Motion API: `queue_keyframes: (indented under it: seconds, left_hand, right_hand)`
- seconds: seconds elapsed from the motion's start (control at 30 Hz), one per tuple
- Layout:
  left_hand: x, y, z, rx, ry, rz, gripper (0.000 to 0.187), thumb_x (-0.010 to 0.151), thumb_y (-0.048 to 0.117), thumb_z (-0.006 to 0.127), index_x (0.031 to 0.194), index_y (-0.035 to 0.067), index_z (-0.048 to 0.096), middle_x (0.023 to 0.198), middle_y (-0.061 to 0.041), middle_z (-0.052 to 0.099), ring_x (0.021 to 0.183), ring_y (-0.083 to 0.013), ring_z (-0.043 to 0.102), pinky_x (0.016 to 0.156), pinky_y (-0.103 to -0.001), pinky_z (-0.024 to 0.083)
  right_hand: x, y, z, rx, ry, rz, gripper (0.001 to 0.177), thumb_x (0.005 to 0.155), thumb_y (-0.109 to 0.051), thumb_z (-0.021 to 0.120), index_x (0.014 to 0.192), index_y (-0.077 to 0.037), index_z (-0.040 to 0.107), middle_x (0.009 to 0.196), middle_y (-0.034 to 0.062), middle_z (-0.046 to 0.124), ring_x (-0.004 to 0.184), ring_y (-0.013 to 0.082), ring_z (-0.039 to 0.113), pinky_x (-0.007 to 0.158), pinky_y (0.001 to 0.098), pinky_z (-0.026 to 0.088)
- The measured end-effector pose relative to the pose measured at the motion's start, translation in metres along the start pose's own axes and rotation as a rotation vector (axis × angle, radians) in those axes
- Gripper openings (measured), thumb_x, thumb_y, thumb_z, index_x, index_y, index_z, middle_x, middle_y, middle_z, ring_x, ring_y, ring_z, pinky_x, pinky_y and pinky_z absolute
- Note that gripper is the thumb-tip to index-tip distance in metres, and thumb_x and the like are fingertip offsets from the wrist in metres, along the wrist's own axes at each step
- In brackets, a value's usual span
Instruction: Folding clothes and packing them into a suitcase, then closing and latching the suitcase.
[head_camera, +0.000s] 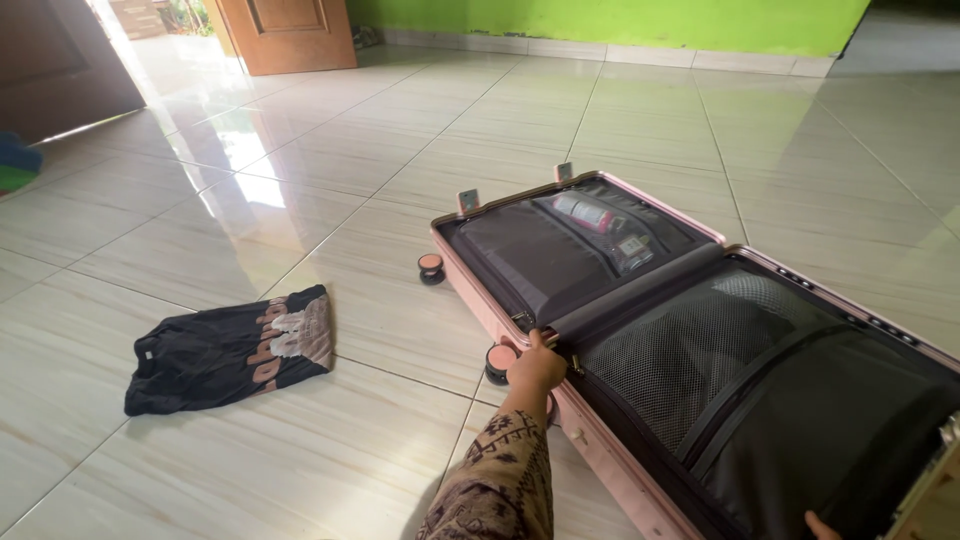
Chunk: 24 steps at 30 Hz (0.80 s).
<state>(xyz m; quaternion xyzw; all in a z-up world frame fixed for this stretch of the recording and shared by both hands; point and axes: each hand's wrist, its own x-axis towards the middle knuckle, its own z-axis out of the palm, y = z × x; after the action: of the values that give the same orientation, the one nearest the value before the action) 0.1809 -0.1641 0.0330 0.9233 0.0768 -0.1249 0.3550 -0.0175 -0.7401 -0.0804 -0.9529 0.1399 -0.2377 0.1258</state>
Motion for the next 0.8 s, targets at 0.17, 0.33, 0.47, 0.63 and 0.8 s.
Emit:
queue_keyframes:
  seconds: [0.17,0.33,0.47,0.63,0.8]
  left_hand:
    - [-0.024,-0.004,0.017,0.021,-0.001,0.012,0.065,0.099,0.033,0.049,0.153,0.011,0.019,0.129,-0.023,0.068,0.119,-0.0368,0.068,0.098,-0.047,0.052]
    - [-0.075,0.011,0.019,0.057,0.019,0.031,0.069,0.100,0.036,0.051,0.150,0.003,0.017,0.123,-0.026,0.068,0.110,-0.0378,0.070,0.091,-0.046,0.056]
    - [-0.105,0.017,0.038,0.037,0.053,-0.009,0.064,0.097,0.038,0.055,0.142,0.005,0.024,0.118,-0.025,0.069,0.106,-0.0375,0.071,0.086,-0.046,0.058]
    - [-0.141,0.025,0.059,0.126,0.100,-0.028,0.055,0.098,0.040,0.054,0.129,0.001,0.033,0.104,-0.019,0.074,0.093,-0.0330,0.075,0.073,-0.044,0.060]
    - [-0.178,0.043,0.062,0.206,0.143,-0.055,0.051,0.096,0.041,0.057,0.121,0.001,0.039,0.096,-0.017,0.074,0.085,-0.0303,0.075,0.066,-0.040,0.057]
  right_hand:
    - [-0.025,0.005,0.035,-0.046,0.053,-0.118,0.032,0.092,-0.014,0.050,0.119,-0.019,0.068,0.131,0.0164,0.048,0.122,0.0300,0.050,0.111,0.0437,0.040]
    - [-0.041,0.042,0.086,-0.093,0.116,-0.238,0.035,0.093,-0.014,0.050,0.121,-0.019,0.070,0.132,0.0167,0.048,0.123,0.0293,0.051,0.112,0.0421,0.040]
    - [-0.028,0.022,0.027,-0.073,-0.104,-0.004,0.068,0.073,-0.016,0.071,0.141,-0.024,0.067,0.120,0.0166,0.048,0.103,0.0306,0.059,0.104,0.0368,0.047]
    - [-0.013,0.033,0.015,0.258,-0.171,-0.046,0.091,0.056,0.025,0.050,0.138,-0.015,0.062,0.165,0.0329,0.030,0.141,0.0411,0.050,0.107,0.0361,0.047]
    - [0.019,0.076,0.025,0.359,-0.235,-0.096,0.094,0.059,0.027,0.039,0.140,-0.015,0.061,0.156,0.0295,0.047,0.140,0.0356,0.058,0.123,0.0369,0.038]
